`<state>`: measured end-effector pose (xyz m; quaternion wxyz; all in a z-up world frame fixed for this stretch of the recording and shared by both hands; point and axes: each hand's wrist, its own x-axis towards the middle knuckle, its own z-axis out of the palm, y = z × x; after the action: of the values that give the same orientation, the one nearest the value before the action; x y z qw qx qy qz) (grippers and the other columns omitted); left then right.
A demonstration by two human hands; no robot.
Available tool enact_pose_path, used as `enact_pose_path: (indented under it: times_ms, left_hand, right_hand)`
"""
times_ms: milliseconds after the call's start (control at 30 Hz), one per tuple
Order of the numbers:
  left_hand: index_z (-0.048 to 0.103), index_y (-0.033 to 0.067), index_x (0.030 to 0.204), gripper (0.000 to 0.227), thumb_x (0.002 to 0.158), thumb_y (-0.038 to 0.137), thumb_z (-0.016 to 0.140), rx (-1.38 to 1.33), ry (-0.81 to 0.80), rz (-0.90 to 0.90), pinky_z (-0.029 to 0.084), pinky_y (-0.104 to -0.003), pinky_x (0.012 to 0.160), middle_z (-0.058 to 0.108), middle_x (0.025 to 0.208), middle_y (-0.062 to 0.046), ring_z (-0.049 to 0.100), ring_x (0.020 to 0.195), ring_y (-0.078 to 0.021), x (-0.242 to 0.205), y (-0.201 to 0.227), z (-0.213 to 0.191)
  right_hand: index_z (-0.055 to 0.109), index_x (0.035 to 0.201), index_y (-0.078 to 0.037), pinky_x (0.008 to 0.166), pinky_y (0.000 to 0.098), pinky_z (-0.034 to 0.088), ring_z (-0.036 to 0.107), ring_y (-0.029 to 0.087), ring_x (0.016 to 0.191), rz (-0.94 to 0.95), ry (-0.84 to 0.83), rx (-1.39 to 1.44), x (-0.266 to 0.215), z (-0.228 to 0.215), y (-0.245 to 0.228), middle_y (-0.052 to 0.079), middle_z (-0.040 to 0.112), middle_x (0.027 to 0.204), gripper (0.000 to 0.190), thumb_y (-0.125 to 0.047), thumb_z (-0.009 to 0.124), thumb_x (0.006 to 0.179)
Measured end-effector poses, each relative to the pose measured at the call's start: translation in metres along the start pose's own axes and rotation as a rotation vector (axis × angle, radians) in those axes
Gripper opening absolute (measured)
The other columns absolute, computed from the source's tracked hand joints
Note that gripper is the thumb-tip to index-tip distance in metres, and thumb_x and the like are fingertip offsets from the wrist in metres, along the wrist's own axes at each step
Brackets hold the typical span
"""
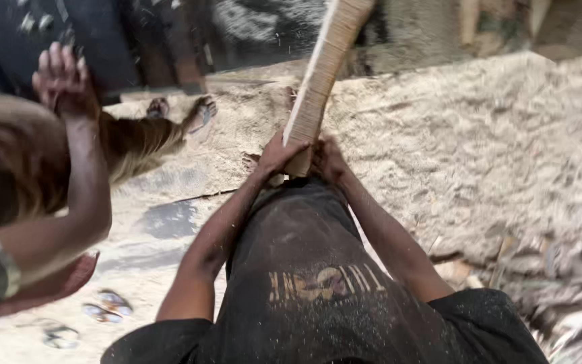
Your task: The person pushes a long piece of wood through a table saw while another person assists by guiding the wood and clearing sawdust from the table.
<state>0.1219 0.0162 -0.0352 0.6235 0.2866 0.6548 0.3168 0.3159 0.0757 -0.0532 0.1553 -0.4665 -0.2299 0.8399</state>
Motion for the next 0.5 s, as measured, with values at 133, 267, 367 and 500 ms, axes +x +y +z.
enact_pose_path:
  times_ms: [133,267,367,500]
  left_hand:
    - [0.051,0.0016,0.145,0.101,0.075,0.065,0.084,0.358,0.405,0.109,0.058,-0.049,0.086,0.068,0.127,-0.023,0.068,0.113,-0.0367,-0.045,0.024,-0.005]
    - [0.049,0.0022,0.141,0.105,0.069,0.072,0.080,0.365,0.406,-0.018,0.062,-0.043,0.083,0.068,0.125,-0.020,0.070,0.109,-0.0327,-0.086,0.006,-0.027]
    - [0.056,0.0005,0.137,0.090,0.078,0.063,0.079,0.162,0.402,-0.005,0.057,-0.044,0.095,0.069,0.124,-0.024,0.069,0.113,-0.0357,-0.117,-0.051,-0.034]
    - [0.042,-0.0098,0.153,0.088,0.097,0.049,0.077,0.144,0.426,0.322,0.048,-0.047,0.103,0.045,0.147,-0.040,0.054,0.132,-0.0438,-0.128,-0.092,-0.031]
  right_hand:
    - [0.029,0.157,-0.008,0.112,0.0392,0.049,0.048,0.028,0.140,-0.172,0.023,0.003,0.025,0.057,-0.007,0.016,0.046,0.151,0.080,-0.064,0.035,0.101]
    - [0.024,0.162,-0.003,0.114,0.0345,0.044,0.049,0.030,0.140,-0.145,0.071,-0.045,0.020,0.078,0.043,0.018,0.046,0.156,0.092,-0.071,0.037,0.101]
    - [0.027,0.160,0.002,0.114,0.0405,0.044,0.049,0.034,0.139,-0.186,0.021,-0.356,0.022,0.071,0.096,0.026,0.047,0.155,0.094,-0.068,0.050,0.101]
    - [0.018,0.165,-0.002,0.110,0.0424,0.047,0.052,0.038,0.137,-0.444,0.030,-0.755,0.021,0.092,0.103,0.028,0.046,0.155,0.098,-0.072,0.046,0.101]
